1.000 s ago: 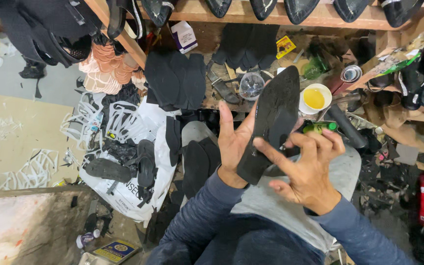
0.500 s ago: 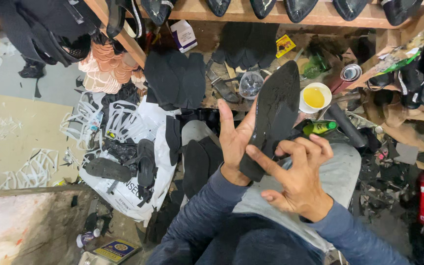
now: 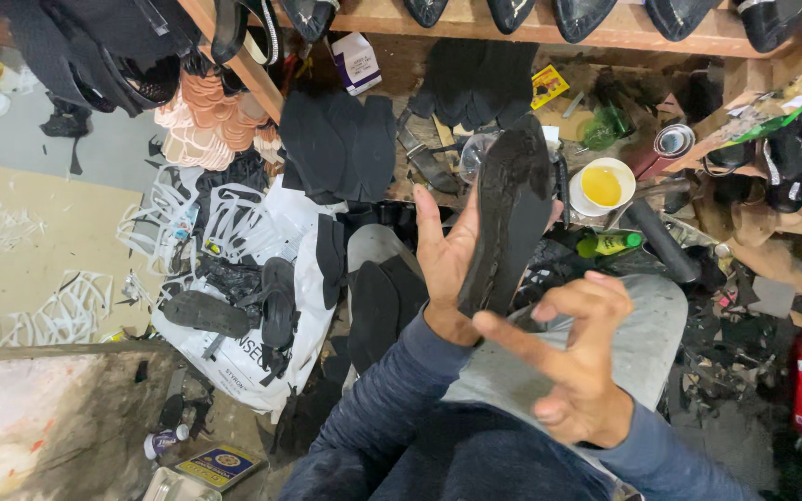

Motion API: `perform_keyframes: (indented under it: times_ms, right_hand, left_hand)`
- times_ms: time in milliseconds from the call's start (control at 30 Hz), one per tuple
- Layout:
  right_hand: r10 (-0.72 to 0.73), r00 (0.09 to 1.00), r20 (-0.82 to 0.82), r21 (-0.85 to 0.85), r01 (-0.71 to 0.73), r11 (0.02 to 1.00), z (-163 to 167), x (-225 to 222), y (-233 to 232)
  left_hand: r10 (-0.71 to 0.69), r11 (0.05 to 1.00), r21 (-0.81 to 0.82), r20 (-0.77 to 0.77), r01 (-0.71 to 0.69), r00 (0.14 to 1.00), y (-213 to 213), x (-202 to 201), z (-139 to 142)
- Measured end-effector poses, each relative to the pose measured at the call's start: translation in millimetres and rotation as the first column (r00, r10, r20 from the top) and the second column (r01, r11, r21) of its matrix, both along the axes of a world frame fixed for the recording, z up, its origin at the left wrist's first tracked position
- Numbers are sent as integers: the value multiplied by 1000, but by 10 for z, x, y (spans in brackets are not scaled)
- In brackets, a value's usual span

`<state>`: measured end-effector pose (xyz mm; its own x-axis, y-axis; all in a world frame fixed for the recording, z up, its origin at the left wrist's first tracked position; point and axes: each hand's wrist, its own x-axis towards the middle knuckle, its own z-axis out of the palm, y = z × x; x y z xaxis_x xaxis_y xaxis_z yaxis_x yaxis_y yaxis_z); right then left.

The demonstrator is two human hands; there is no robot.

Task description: The person sits on the floor and repeatedly applies a yellow liquid to black shoe parts using a small brush. They pick up each part, coat one side, and place it on a wooden shelf. The process is repeated for several parts.

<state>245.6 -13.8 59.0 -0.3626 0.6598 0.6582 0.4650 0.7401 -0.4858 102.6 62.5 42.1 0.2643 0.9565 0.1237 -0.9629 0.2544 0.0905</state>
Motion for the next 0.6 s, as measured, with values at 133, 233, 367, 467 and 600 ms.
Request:
perform_keyframes:
  times_ms: [133,233,367,467,600]
  right_hand:
    - [-140,987,78,-74,146,987,107,73,187]
    - [-207,960,186,-11,213,977,97,24,272]
    - [-58,989,135,-121,74,990,102,-8,213]
    - [10,999,-51,-195,-20,981,184,17,235]
    - [-199,970,138,-131,217,967,289,-50,271]
  left_hand:
    - [-32,996,83,-16,34,999,-50,-19,-14]
    - [-73,985,150,-51,79,996,-85,-3,-40]
    - [-110,985,135,13,107,994,-74,-33,-70]
    - [-138,984,118,42,132,990,-54,-82,-82]
    - [-192,981,55,143,186,971,-64,-113,-120]
